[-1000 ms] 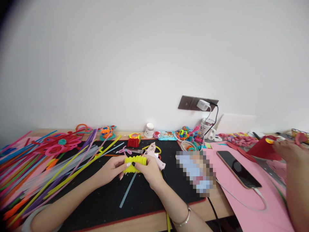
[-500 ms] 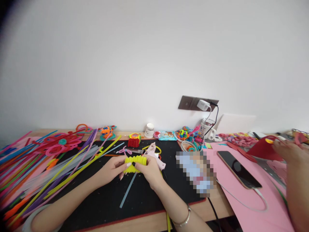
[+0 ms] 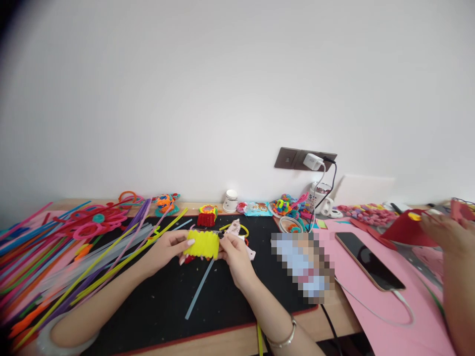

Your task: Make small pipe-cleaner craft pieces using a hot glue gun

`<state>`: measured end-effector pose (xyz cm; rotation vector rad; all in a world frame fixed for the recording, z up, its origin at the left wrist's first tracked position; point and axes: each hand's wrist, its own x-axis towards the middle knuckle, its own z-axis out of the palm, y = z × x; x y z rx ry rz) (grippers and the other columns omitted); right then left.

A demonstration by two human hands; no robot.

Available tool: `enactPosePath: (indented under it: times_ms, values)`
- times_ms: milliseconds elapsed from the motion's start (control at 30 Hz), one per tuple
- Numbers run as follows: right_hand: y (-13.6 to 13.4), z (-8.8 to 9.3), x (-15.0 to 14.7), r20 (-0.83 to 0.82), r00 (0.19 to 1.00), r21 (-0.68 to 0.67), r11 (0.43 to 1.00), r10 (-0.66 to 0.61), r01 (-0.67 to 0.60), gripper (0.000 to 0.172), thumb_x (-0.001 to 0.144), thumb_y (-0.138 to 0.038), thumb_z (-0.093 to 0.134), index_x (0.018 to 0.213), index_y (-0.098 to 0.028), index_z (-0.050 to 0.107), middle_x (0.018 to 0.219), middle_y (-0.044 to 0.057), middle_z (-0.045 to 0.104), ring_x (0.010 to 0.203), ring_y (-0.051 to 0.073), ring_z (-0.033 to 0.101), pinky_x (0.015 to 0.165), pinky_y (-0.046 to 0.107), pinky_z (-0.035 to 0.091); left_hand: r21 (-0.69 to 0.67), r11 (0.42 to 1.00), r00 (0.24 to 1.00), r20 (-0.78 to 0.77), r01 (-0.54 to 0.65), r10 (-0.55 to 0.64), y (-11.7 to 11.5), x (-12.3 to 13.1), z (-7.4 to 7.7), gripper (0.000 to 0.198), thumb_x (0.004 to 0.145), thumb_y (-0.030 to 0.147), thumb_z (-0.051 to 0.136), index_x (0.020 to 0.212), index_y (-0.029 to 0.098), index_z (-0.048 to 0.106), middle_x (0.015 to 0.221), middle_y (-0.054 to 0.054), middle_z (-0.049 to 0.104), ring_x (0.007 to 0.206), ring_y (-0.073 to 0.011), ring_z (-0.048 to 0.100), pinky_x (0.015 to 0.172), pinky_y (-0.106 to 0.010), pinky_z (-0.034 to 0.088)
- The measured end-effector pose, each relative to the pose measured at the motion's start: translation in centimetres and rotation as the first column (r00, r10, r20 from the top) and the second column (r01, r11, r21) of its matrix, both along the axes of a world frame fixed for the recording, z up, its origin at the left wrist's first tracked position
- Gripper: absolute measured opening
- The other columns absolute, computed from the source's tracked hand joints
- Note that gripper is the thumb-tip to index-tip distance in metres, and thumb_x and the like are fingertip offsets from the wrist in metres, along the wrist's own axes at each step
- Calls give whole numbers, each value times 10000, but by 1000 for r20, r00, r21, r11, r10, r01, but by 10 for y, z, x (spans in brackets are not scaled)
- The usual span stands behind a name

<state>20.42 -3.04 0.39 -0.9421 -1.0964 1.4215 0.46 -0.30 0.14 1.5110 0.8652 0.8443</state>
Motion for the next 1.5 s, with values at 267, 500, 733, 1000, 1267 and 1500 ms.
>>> enactPosePath:
  times_ms: [267,500,733,1000,1267,1500]
  values:
    - [4,6,9,-53,995,44,995,-90,93,308,780,-451,642,687,-157,645,668,36,647,524,107,543,532,230,468,-148,981,991,-27,126,-131,11,-25,10,297,756,436,645,868,175,557,568,83,474,409,-58,427,403,-173,376]
    - [5,4,9,-67,994,41,995,-91,94,300,780,-423,651,668,-145,654,647,40,652,511,106,540,515,230,468,-341,883,906,-161,322,-392,10,-46,16,236,739,379,671,822,158,658,595,22,590,424,-71,473,402,-156,357]
    - [4,5,8,-74,993,40,995,-92,95,306,763,-422,669,644,-140,653,630,40,641,499,109,533,495,238,465,-438,816,827,-237,377,-510,7,-50,26,214,735,370,661,786,185,755,554,0,622,400,-88,461,409,-183,368]
    - [6,3,10,-57,993,64,992,-108,111,298,785,-408,648,645,-144,648,614,17,615,488,97,501,482,224,438,-428,823,800,-302,373,-519,11,-62,22,271,717,386,691,620,136,731,456,-10,596,349,-90,442,377,-185,334]
    - [6,2,10,-2,990,87,986,-140,139,306,792,-415,626,630,-155,627,599,9,601,481,103,483,475,229,410,-186,970,796,-558,155,-235,17,-56,19,473,779,496,540,440,168,578,345,-13,526,282,-117,421,352,-222,323]
    - [5,6,12,74,975,114,973,-210,201,310,792,-434,611,639,-164,603,567,-13,567,479,108,461,476,225,381,288,957,799,-581,22,156,23,-49,18,194,733,194,453,564,186,548,475,44,482,478,-122,444,499,-221,290]
